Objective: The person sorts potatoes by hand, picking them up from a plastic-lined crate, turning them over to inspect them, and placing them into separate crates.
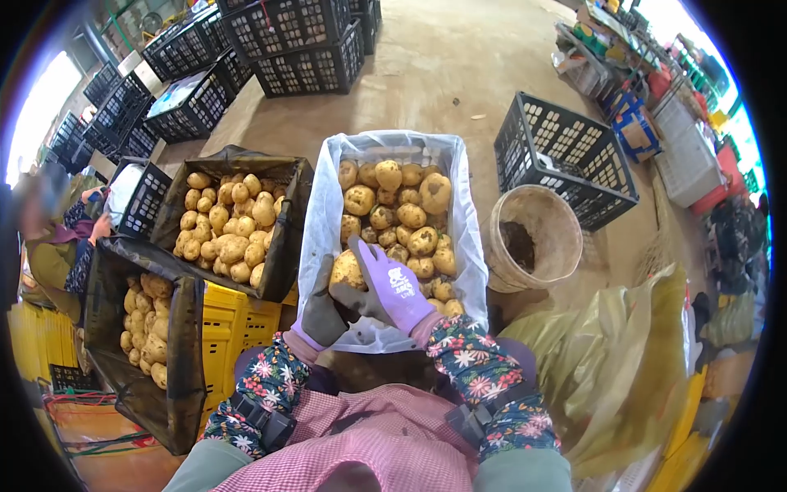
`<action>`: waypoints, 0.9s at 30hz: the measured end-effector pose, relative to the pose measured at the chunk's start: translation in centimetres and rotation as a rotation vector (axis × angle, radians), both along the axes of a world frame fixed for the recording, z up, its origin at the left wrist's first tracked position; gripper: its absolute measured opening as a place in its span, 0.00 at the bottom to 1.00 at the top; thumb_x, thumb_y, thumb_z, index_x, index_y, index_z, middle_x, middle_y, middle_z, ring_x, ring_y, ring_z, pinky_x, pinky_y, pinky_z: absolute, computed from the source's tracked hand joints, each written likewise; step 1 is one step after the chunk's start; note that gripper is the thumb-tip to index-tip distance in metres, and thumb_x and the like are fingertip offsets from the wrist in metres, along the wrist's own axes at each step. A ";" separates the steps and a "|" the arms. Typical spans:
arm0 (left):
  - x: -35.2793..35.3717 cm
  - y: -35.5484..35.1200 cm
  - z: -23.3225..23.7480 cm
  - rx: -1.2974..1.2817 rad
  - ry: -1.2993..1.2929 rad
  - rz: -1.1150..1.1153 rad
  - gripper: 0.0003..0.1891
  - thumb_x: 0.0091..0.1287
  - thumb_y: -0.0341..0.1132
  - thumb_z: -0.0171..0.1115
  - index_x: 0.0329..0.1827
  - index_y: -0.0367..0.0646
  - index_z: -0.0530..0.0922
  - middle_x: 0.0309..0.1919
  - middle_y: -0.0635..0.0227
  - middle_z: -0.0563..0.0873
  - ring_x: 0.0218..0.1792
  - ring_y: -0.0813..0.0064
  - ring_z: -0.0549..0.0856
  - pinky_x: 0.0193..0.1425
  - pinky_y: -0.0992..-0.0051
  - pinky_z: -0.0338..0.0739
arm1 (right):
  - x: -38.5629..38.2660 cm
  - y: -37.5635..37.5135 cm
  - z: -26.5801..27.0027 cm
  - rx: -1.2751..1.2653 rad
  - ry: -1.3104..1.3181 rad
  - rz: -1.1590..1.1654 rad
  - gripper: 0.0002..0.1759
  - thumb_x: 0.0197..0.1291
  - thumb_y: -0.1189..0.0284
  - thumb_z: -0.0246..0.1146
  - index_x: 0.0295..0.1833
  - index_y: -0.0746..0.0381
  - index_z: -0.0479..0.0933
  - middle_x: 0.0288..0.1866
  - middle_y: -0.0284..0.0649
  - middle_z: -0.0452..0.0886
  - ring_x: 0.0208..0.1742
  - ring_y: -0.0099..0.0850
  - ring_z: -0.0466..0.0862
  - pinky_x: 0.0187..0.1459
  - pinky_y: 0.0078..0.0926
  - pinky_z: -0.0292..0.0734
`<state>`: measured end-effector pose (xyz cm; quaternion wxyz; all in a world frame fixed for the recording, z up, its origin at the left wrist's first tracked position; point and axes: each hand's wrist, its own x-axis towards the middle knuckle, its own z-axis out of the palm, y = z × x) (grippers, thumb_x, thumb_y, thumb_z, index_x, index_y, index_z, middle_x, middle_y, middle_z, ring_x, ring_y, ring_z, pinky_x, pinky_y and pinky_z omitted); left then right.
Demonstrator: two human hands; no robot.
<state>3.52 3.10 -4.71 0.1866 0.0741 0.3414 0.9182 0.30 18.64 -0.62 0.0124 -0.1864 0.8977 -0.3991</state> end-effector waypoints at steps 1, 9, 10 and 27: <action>-0.6 -0.4 -0.1 -0.077 -0.373 0.001 0.25 0.74 0.53 0.47 0.65 0.47 0.68 0.42 0.62 0.83 0.33 0.74 0.83 0.33 0.80 0.78 | -0.3 0.4 0.2 0.026 -0.150 0.023 0.30 0.64 0.59 0.60 0.65 0.67 0.66 0.57 0.55 0.77 0.62 0.49 0.75 0.60 0.36 0.72; -1.1 0.1 1.0 -0.149 -0.455 -0.035 0.28 0.71 0.64 0.42 0.53 0.50 0.75 0.37 0.72 0.83 0.31 0.79 0.82 0.30 0.81 0.75 | -0.2 0.0 -2.0 -0.207 -0.023 0.035 0.37 0.61 0.54 0.61 0.67 0.68 0.62 0.65 0.61 0.69 0.64 0.52 0.71 0.64 0.38 0.67; -0.7 0.2 0.6 -0.152 -0.460 -0.034 0.28 0.71 0.64 0.42 0.53 0.50 0.75 0.37 0.72 0.83 0.31 0.79 0.82 0.30 0.81 0.75 | 0.0 -0.1 -1.8 -0.161 0.039 0.004 0.34 0.61 0.55 0.62 0.66 0.65 0.65 0.62 0.60 0.72 0.60 0.52 0.76 0.59 0.39 0.72; 0.0 -1.0 3.0 0.029 -0.545 -0.065 0.31 0.66 0.66 0.50 0.55 0.47 0.74 0.38 0.59 0.83 0.27 0.73 0.81 0.23 0.81 0.76 | -3.3 1.1 -4.9 -0.527 -0.335 -0.171 0.13 0.63 0.67 0.58 0.49 0.62 0.77 0.38 0.49 0.84 0.44 0.47 0.83 0.43 0.37 0.77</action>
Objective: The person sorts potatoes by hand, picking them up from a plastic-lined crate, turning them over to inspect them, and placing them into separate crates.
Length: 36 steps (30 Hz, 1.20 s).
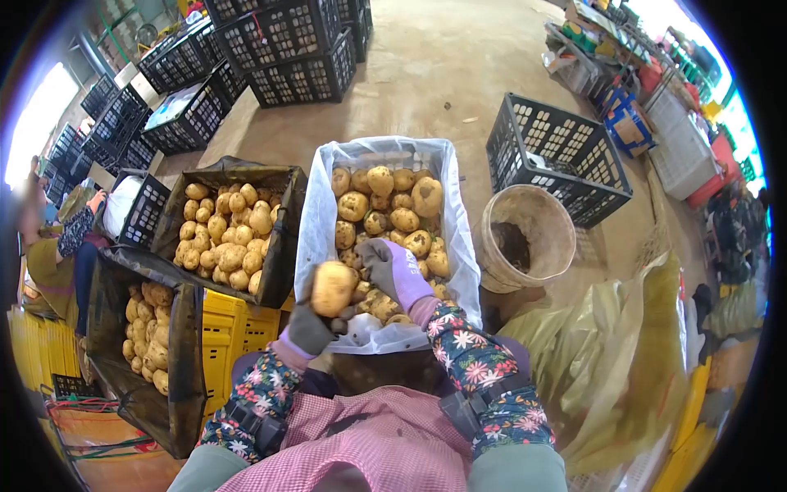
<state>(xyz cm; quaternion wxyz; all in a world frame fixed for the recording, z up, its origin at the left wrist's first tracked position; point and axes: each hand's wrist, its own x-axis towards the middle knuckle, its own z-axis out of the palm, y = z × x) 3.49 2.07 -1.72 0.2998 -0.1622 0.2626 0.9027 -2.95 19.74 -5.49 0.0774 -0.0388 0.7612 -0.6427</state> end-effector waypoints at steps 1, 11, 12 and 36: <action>0.0 -0.6 1.3 -0.027 0.055 0.077 0.32 0.65 0.67 0.51 0.55 0.47 0.74 0.37 0.59 0.83 0.26 0.76 0.80 0.21 0.83 0.75 | 0.0 1.0 -0.8 0.003 0.010 -0.004 0.13 0.63 0.67 0.58 0.49 0.62 0.77 0.38 0.49 0.84 0.44 0.47 0.83 0.43 0.37 0.77; 1.2 -23.3 5.1 0.030 0.521 1.154 0.38 0.67 0.52 0.58 0.69 0.30 0.60 0.61 0.46 0.72 0.57 0.59 0.77 0.58 0.63 0.77 | -4.6 6.5 -4.5 1.145 0.149 0.515 0.14 0.63 0.66 0.52 0.52 0.56 0.75 0.41 0.46 0.84 0.43 0.46 0.84 0.43 0.45 0.77; 0.4 -21.9 5.6 0.031 0.523 1.151 0.38 0.67 0.52 0.58 0.69 0.30 0.60 0.61 0.46 0.72 0.57 0.59 0.77 0.58 0.63 0.77 | -6.1 6.3 -6.4 1.148 0.223 0.395 0.14 0.62 0.67 0.53 0.52 0.57 0.74 0.41 0.46 0.83 0.42 0.45 0.84 0.41 0.46 0.77; -2.5 -1.3 3.0 -0.182 0.155 0.352 0.27 0.75 0.50 0.47 0.64 0.36 0.63 0.53 0.51 0.76 0.44 0.66 0.81 0.44 0.75 0.78 | -9.9 7.9 -5.9 0.995 0.114 -0.067 0.15 0.53 0.69 0.59 0.49 0.52 0.78 0.39 0.53 0.83 0.44 0.51 0.82 0.46 0.44 0.77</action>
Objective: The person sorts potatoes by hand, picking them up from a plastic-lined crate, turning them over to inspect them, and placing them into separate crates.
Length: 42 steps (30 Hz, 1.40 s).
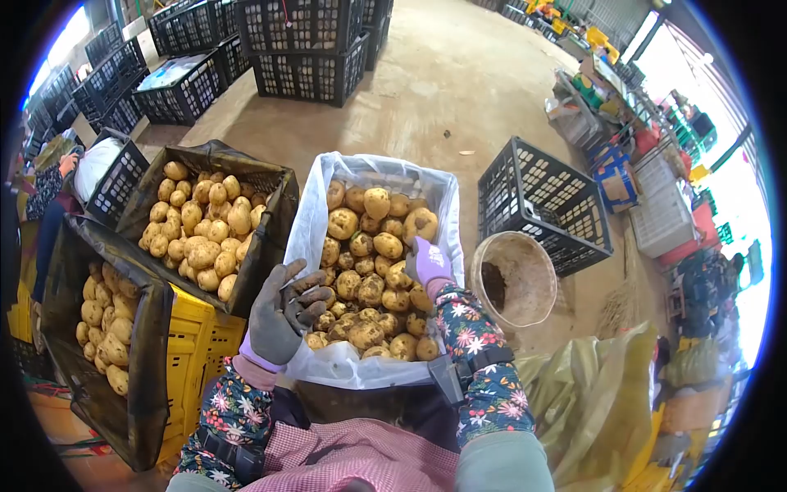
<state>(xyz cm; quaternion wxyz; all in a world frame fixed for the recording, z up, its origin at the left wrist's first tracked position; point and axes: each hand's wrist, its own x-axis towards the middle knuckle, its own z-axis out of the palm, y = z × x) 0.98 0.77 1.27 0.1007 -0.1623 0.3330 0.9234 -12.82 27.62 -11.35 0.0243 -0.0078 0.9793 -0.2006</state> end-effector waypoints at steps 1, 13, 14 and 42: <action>0.3 -0.2 0.0 -0.001 0.007 0.006 0.27 0.75 0.50 0.47 0.64 0.36 0.63 0.53 0.51 0.76 0.44 0.66 0.81 0.44 0.75 0.78 | 0.4 -0.2 -0.1 -0.001 0.007 0.006 0.15 0.53 0.69 0.59 0.49 0.52 0.78 0.39 0.53 0.83 0.44 0.51 0.82 0.46 0.44 0.77; -0.4 -0.6 -1.3 -0.196 -0.119 -0.072 0.26 0.75 0.49 0.46 0.66 0.38 0.64 0.51 0.52 0.78 0.43 0.68 0.83 0.44 0.77 0.79 | -4.3 -6.5 -6.3 0.403 -0.029 -0.020 0.22 0.59 0.71 0.55 0.61 0.53 0.71 0.51 0.48 0.75 0.53 0.46 0.77 0.47 0.43 0.74; -0.6 -0.4 -1.0 -0.191 -0.132 -0.086 0.26 0.74 0.49 0.46 0.66 0.39 0.65 0.50 0.54 0.79 0.44 0.67 0.84 0.45 0.77 0.79 | -4.7 -6.6 -7.0 0.414 0.037 -0.024 0.21 0.59 0.70 0.55 0.59 0.53 0.72 0.49 0.47 0.75 0.51 0.45 0.77 0.46 0.42 0.74; 1.0 0.6 -3.4 -0.420 0.327 -0.439 0.29 0.66 0.40 0.62 0.67 0.38 0.66 0.58 0.61 0.76 0.56 0.70 0.79 0.57 0.71 0.78 | 10.7 -6.4 10.2 -1.002 -0.486 -0.037 0.21 0.71 0.61 0.51 0.56 0.68 0.72 0.42 0.37 0.82 0.38 0.23 0.81 0.38 0.19 0.76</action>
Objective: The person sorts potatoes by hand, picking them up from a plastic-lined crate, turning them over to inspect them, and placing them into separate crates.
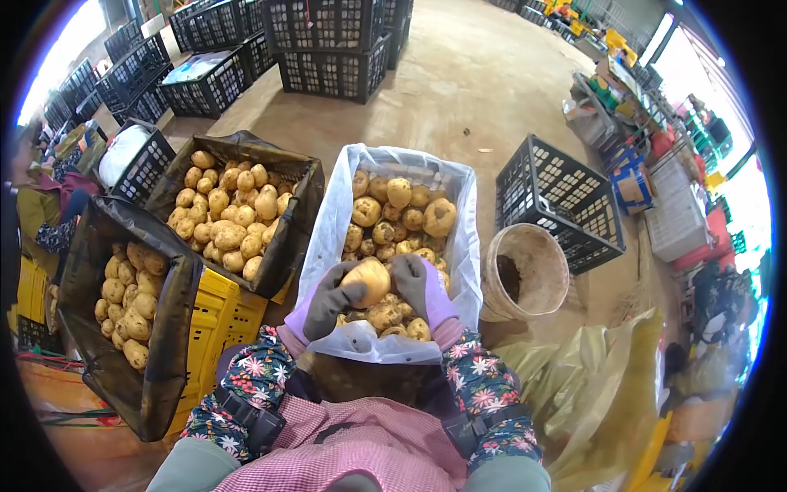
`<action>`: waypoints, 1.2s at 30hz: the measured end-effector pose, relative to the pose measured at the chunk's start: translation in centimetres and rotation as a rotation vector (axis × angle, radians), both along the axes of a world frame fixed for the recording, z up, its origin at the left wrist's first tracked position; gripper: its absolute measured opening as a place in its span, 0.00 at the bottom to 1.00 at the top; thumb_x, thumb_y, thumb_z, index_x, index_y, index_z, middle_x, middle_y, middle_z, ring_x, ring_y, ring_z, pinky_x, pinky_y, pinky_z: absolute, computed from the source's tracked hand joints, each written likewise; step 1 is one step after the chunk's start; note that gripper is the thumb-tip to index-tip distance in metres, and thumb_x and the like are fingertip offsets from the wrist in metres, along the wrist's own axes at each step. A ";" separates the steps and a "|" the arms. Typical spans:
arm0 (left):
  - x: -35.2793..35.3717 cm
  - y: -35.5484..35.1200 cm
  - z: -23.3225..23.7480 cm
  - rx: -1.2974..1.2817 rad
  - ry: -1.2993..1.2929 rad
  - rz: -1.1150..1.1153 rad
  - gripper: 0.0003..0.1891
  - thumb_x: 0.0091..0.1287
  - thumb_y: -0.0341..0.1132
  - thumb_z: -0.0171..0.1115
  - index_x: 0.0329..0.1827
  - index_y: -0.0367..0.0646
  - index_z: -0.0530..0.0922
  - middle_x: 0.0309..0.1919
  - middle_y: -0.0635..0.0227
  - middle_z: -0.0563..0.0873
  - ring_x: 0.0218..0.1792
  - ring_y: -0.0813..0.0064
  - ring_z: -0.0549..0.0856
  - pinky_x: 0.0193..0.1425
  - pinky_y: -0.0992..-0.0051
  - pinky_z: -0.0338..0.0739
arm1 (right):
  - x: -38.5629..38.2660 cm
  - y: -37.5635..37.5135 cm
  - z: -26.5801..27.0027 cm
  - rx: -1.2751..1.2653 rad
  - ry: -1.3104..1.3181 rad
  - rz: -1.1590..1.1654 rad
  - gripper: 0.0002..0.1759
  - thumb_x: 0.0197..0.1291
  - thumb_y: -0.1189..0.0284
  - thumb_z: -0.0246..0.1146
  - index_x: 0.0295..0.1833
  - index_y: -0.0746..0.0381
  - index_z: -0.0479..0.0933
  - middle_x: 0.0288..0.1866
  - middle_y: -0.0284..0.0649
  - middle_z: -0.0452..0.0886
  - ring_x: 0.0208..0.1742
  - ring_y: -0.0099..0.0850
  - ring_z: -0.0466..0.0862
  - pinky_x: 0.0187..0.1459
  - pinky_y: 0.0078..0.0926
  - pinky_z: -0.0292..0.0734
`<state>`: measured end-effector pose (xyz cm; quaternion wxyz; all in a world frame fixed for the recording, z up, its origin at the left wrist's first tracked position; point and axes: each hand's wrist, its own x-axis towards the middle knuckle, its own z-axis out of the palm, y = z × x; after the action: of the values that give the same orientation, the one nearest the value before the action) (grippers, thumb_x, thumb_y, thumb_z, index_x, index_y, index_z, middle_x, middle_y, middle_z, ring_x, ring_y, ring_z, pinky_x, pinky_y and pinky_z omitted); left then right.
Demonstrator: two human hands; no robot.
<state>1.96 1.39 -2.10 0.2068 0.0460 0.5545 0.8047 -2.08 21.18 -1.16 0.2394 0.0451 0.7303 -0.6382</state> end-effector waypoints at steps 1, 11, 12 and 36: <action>-0.3 -0.2 -0.6 0.028 -0.205 0.033 0.27 0.71 0.47 0.57 0.66 0.39 0.67 0.56 0.61 0.79 0.53 0.70 0.81 0.52 0.71 0.81 | -0.5 0.0 -0.7 0.016 0.218 -0.071 0.21 0.70 0.65 0.55 0.60 0.70 0.70 0.46 0.39 0.82 0.43 0.23 0.81 0.45 0.19 0.76; -0.5 0.9 0.4 0.324 -0.370 0.007 0.32 0.72 0.62 0.42 0.61 0.43 0.72 0.43 0.58 0.84 0.35 0.68 0.86 0.33 0.75 0.82 | -0.8 -1.0 -0.6 -0.039 0.392 -0.074 0.16 0.71 0.71 0.52 0.59 0.68 0.73 0.44 0.39 0.83 0.41 0.22 0.80 0.46 0.19 0.75; -0.6 0.8 0.8 0.394 -0.345 0.096 0.32 0.71 0.62 0.44 0.61 0.42 0.72 0.43 0.58 0.84 0.35 0.68 0.86 0.33 0.75 0.82 | -1.1 -0.5 -0.4 -0.095 0.325 -0.149 0.18 0.71 0.69 0.52 0.61 0.67 0.71 0.45 0.39 0.83 0.41 0.22 0.80 0.45 0.20 0.76; -2.4 -3.4 3.2 0.167 -0.115 0.458 0.30 0.73 0.51 0.48 0.69 0.37 0.59 0.54 0.51 0.76 0.48 0.67 0.81 0.50 0.74 0.77 | -11.7 4.5 -13.5 0.805 0.149 0.438 0.36 0.50 0.83 0.63 0.67 0.54 0.66 0.59 0.43 0.74 0.54 0.40 0.78 0.51 0.35 0.76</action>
<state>-0.40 -2.01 1.15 0.0455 -0.1098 0.4693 0.8750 -13.79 25.66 -14.68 0.2789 -0.0670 0.9275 -0.2398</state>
